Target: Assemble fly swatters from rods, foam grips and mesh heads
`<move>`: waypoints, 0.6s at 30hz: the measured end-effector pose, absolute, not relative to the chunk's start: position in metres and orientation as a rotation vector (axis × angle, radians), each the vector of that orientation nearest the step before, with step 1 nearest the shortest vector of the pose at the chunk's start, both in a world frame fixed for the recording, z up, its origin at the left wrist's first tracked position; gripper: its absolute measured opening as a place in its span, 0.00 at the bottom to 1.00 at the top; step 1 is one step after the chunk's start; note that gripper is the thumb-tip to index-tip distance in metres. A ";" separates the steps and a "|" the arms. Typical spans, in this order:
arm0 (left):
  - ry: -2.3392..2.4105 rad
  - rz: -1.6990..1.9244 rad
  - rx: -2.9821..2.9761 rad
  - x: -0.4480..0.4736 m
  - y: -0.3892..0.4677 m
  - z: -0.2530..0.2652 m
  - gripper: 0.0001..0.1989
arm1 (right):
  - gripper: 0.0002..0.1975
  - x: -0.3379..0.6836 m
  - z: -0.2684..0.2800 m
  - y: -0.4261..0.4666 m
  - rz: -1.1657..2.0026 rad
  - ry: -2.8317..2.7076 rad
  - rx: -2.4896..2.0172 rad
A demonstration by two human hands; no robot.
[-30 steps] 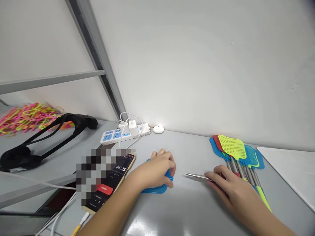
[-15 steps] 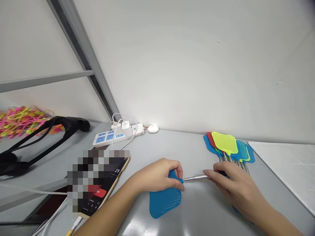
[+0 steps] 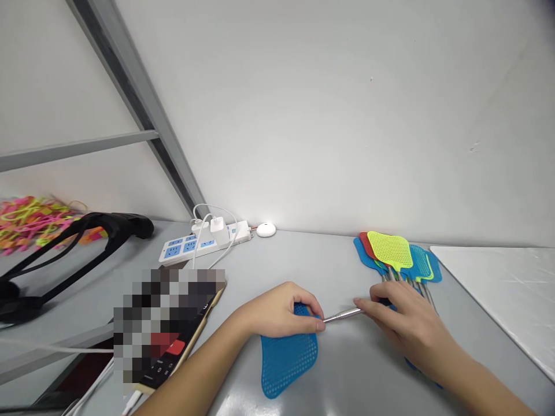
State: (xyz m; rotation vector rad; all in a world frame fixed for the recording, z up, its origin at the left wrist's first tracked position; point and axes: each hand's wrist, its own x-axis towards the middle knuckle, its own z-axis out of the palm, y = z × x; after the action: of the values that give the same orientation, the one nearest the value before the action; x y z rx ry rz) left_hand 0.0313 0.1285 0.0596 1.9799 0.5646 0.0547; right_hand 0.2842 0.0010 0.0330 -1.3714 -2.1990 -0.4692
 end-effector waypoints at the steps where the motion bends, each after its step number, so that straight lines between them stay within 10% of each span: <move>1: 0.560 0.061 1.978 0.032 0.128 0.058 0.13 | 0.18 0.284 0.033 0.001 -0.460 -2.199 -1.370; 18: 0.585 0.035 1.933 0.036 0.123 0.056 0.14 | 0.19 0.285 0.031 0.000 -0.447 -2.171 -1.372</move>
State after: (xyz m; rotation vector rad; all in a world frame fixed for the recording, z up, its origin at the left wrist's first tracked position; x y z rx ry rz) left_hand 0.0362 0.1231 0.0564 1.9331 0.5846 0.0347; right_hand 0.2845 -0.0004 0.0312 -1.3720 -2.1707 -0.4468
